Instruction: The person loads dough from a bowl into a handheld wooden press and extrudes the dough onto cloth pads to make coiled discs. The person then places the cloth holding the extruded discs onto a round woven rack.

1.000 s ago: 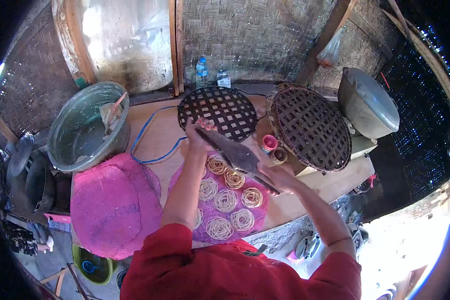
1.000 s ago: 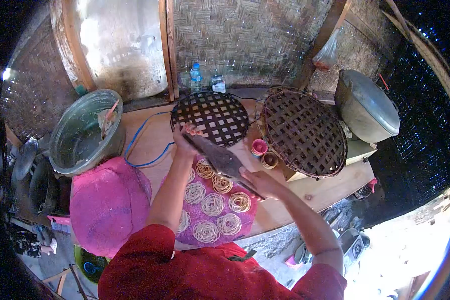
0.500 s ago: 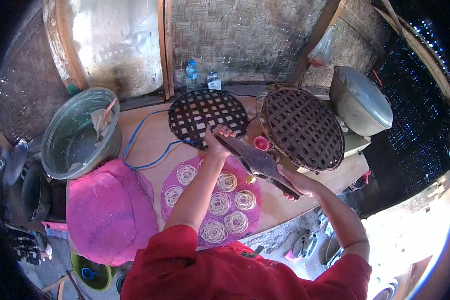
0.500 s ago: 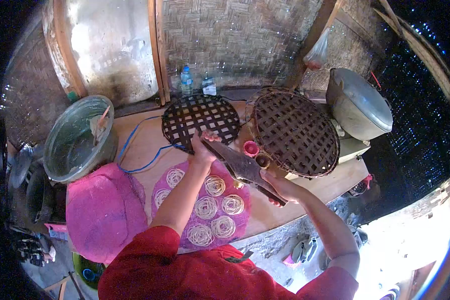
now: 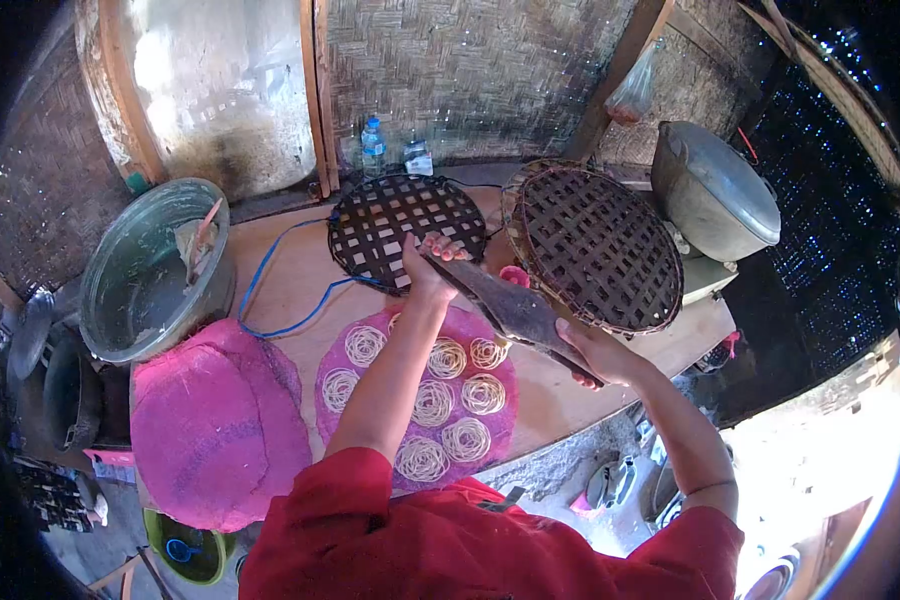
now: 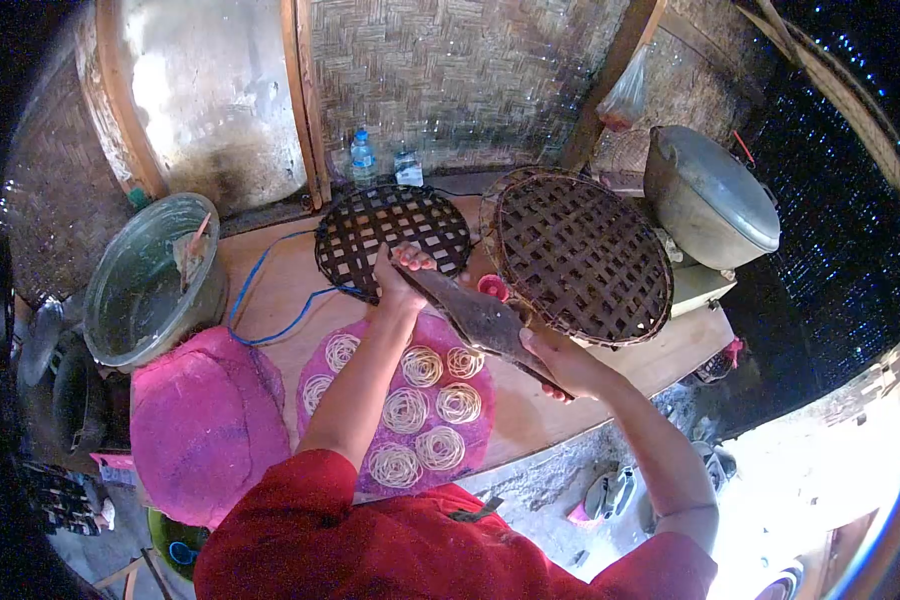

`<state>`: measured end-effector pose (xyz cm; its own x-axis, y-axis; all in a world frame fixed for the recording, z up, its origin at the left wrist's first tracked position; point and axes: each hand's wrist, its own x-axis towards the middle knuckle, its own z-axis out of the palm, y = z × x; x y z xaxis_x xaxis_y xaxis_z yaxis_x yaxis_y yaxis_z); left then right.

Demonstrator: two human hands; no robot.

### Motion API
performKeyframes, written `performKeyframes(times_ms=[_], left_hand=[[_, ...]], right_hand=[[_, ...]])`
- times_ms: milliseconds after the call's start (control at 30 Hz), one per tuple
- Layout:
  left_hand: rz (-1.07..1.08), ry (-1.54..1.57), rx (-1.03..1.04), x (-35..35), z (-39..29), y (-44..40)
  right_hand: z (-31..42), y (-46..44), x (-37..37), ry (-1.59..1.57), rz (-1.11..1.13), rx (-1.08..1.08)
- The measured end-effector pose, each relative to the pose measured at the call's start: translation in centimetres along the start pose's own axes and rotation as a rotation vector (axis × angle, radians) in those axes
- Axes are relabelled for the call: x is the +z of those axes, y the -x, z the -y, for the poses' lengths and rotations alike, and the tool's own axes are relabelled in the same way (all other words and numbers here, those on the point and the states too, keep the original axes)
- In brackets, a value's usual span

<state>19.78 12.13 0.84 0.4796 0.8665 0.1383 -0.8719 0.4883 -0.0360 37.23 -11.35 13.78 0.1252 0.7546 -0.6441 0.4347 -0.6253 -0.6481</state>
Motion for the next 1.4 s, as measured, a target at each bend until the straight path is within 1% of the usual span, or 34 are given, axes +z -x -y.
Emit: performKeyframes(times_ms=[67, 100, 200, 267, 300, 400, 533, 667, 733, 800, 833, 900, 933, 967, 1000, 1033, 1067, 1100, 1167, 1200, 1267, 1300, 1333, 1400], left_hand=[[0.011, -0.001, 0.005, 0.9, -0.2, -0.5], [0.009, -0.032, 0.005, 1.5, -0.7, -0.6], [0.010, -0.052, -0.014, 2.5, -1.7, -0.1], [-0.042, -0.175, 0.065, 2.5, -1.8, 0.9], [-0.084, -0.171, 0.060, 2.6, -1.6, 1.3], [-0.117, -0.095, 0.031, 1.8, -0.3, 1.9], [-0.062, -0.065, 0.008, -1.0, 0.4, 0.1], [-0.008, -0.063, -0.009, -2.2, -1.8, -0.4], [0.034, -0.171, 0.023, -3.2, -3.5, -0.1], [0.054, -0.180, 0.014, -3.1, -4.8, 0.5], [0.059, -0.185, 0.017, -3.1, -5.3, 0.8], [0.029, -0.195, 0.034, -1.7, -5.7, 1.6], [0.030, -0.198, 0.031, -0.6, -5.9, 1.7], [0.161, -0.210, 0.046, 1.1, -5.9, 2.0], [0.291, -0.219, 0.061, 3.1, -5.9, 2.7], [0.294, -0.219, 0.059, 7.1, -5.3, 4.5], [0.182, -0.426, 0.081, 12.4, -4.4, 7.3], [0.068, -0.634, 0.105, 15.1, -3.9, 9.2], [0.421, -1.346, 0.028, 14.8, -3.8, 12.1], [0.433, -1.350, 0.030, 14.2, -3.2, 14.4], [0.593, -1.913, -0.047, 12.8, -2.0, 18.7], [0.692, -2.193, -0.072, 12.3, -1.7, 20.4], [0.716, -2.267, -0.065, 11.7, -1.7, 21.7], [0.678, -2.252, -0.030, 11.0, -2.3, 23.3]], right_hand=[[-0.3, -1.0, 0.3, 0.001, -0.049, -0.073], [-0.2, -1.4, 0.5, 0.002, -0.048, -0.076], [-0.1, -1.9, 1.0, -0.048, -0.016, -0.045], [-0.4, -1.8, 1.3, -0.050, 0.055, -0.064], [-0.8, -1.6, 1.3, -0.075, 0.047, -0.028], [-1.0, -0.3, 0.9, -0.055, 0.004, -0.054], [-1.9, -1.7, 0.3, -0.037, -0.026, -0.057], [-3.3, -5.8, 1.9, -0.026, -0.046, -0.148], [-3.3, -7.0, 2.8, -0.033, 0.010, -0.128], [-2.9, -7.3, 3.5, -0.031, 0.031, -0.111], [-2.8, -7.2, 3.6, -0.043, 0.076, -0.110], [-2.7, -6.7, 3.4, -0.062, 0.121, -0.108], [-2.4, -6.2, 2.8, -0.115, 0.185, -0.125], [-2.0, -5.4, 2.1, -0.169, 0.248, -0.142], [-1.3, -4.0, 1.2, -0.173, 0.246, -0.143], [-0.2, -2.1, 0.0, -0.245, 0.325, -0.187], [0.8, 0.0, -0.6, -0.318, 0.405, -0.232], [1.8, 2.4, -0.9, -0.319, 0.402, -0.237], [3.6, 6.1, -1.1, -0.115, 0.265, -0.401], [3.6, 6.4, -0.7, -0.116, 0.258, -0.410], [3.5, 7.0, 1.3, 0.069, 0.262, -0.595], [4.2, 7.5, 2.9, 0.225, 0.138, -0.630], [4.8, 7.9, 4.5, 0.378, 0.012, -0.661], [3.7, 5.6, 7.0, 0.684, -0.348, -0.835]])
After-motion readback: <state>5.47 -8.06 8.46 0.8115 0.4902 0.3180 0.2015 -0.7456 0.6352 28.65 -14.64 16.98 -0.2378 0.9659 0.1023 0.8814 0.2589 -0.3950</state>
